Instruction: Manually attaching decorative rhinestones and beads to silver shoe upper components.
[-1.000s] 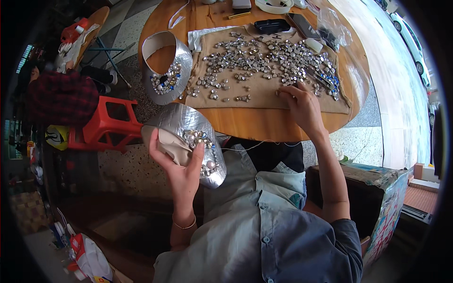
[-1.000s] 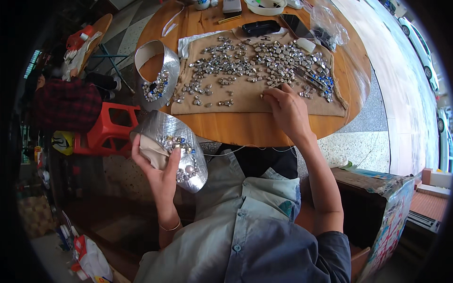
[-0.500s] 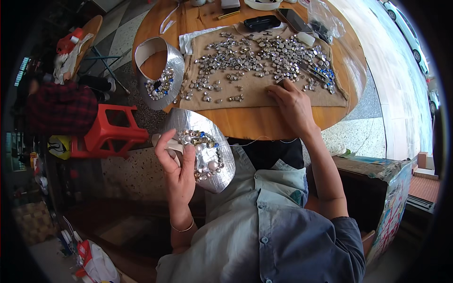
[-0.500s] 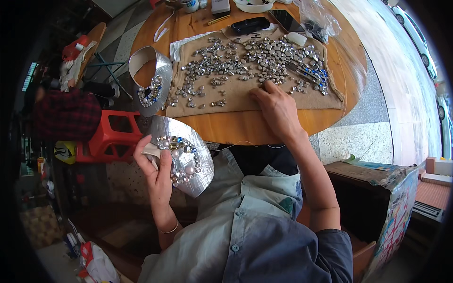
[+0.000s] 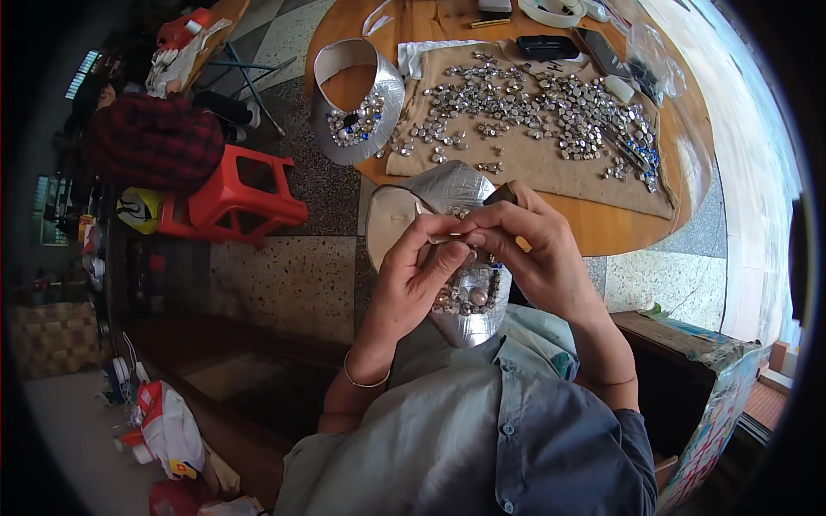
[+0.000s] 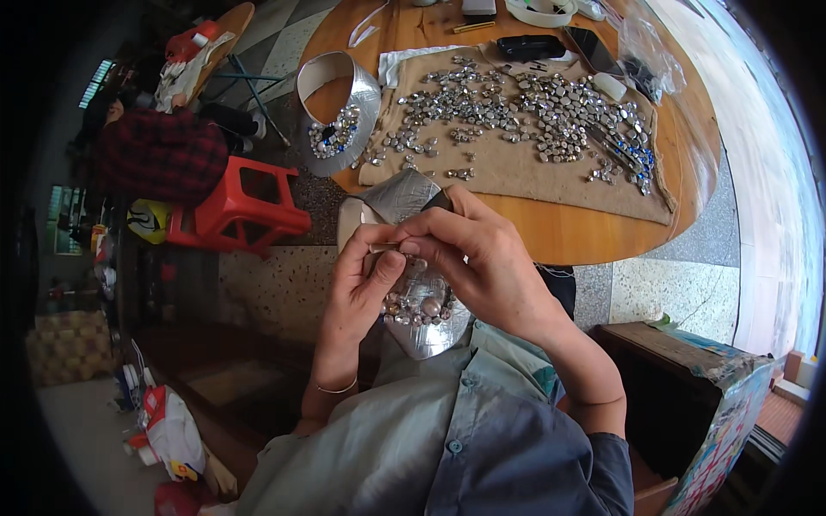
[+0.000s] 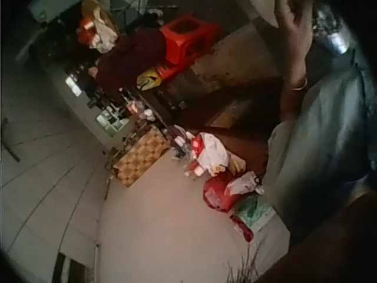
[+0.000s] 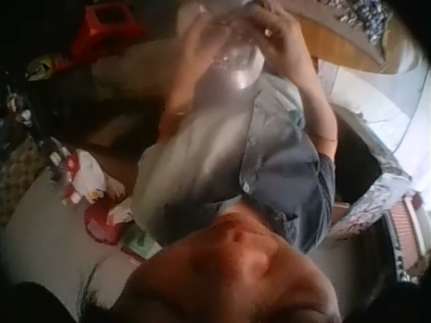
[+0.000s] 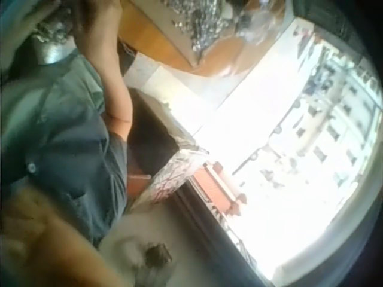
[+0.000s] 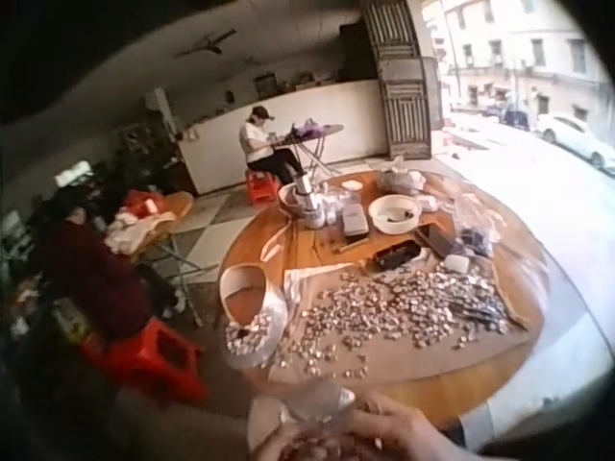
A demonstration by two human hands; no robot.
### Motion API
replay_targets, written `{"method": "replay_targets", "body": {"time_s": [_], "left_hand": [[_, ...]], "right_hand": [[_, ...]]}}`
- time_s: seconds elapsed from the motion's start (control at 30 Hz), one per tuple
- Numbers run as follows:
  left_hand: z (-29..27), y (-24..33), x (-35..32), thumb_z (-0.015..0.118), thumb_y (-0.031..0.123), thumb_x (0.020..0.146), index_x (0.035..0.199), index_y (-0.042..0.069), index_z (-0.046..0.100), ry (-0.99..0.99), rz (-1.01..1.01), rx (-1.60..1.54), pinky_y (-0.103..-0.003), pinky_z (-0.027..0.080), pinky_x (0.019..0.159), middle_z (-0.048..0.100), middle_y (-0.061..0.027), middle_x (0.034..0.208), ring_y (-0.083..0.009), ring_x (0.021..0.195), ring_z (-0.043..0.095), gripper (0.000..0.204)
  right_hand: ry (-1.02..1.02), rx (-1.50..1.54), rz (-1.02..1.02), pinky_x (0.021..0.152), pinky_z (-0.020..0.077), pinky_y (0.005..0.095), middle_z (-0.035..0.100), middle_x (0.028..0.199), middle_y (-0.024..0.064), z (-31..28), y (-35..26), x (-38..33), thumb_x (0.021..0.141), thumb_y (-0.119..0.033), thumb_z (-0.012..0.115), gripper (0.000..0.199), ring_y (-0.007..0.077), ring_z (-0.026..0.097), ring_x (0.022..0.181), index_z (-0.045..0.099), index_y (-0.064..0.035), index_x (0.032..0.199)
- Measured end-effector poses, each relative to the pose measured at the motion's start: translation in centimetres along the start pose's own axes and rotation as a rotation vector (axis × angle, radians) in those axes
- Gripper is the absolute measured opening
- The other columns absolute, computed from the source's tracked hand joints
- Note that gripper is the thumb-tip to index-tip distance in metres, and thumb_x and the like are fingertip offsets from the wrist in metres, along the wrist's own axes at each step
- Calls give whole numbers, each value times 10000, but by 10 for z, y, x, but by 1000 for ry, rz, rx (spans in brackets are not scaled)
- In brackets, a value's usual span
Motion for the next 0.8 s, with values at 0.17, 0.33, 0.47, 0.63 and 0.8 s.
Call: {"method": "replay_targets", "body": {"time_s": [0.17,0.33,0.47,0.63,0.8], "left_hand": [[-1,1,-5,518,139,905,1052,9,515,61,-108,-215,-172,414,723,576,-16,916,-45,855,524,196],[-5,8,-3,508,154,910,1024,15,557,187,-155,-336,-204,430,761,601,-37,959,-68,876,541,186],[-4,9,-4,499,180,915,1014,18,576,251,-150,-378,-229,431,797,606,-54,996,-88,896,550,205],[-4,11,-4,501,192,914,1007,17,580,243,-137,-431,-241,424,831,606,-67,1010,-102,925,550,214],[-4,8,-5,504,196,911,1004,19,581,231,-159,-416,-252,423,844,605,-74,1018,-114,943,550,215]], "right_hand": [[24,-109,-63,612,393,245,544,758,54,5,-6,1,778,-36,633,135,154,490,698,632,-29,913],[186,-161,-77,586,404,260,539,741,53,12,-7,-5,752,-19,654,155,155,493,660,636,-28,906],[241,-215,-120,519,399,293,489,688,60,18,-11,-12,743,-34,655,185,187,487,584,631,-54,926],[270,-252,-134,492,385,258,496,655,49,22,-14,-10,720,-5,681,191,146,466,551,646,-47,903],[274,-266,-140,488,383,259,494,643,44,23,-13,-9,715,-2,683,214,144,465,551,650,-55,919]]}}
Point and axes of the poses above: each hand's wrist, its own x-axis towards the middle knuckle, its own z-axis out of the palm, y = z × x, the point moved 2 cm from there along x, towards the middle knuckle
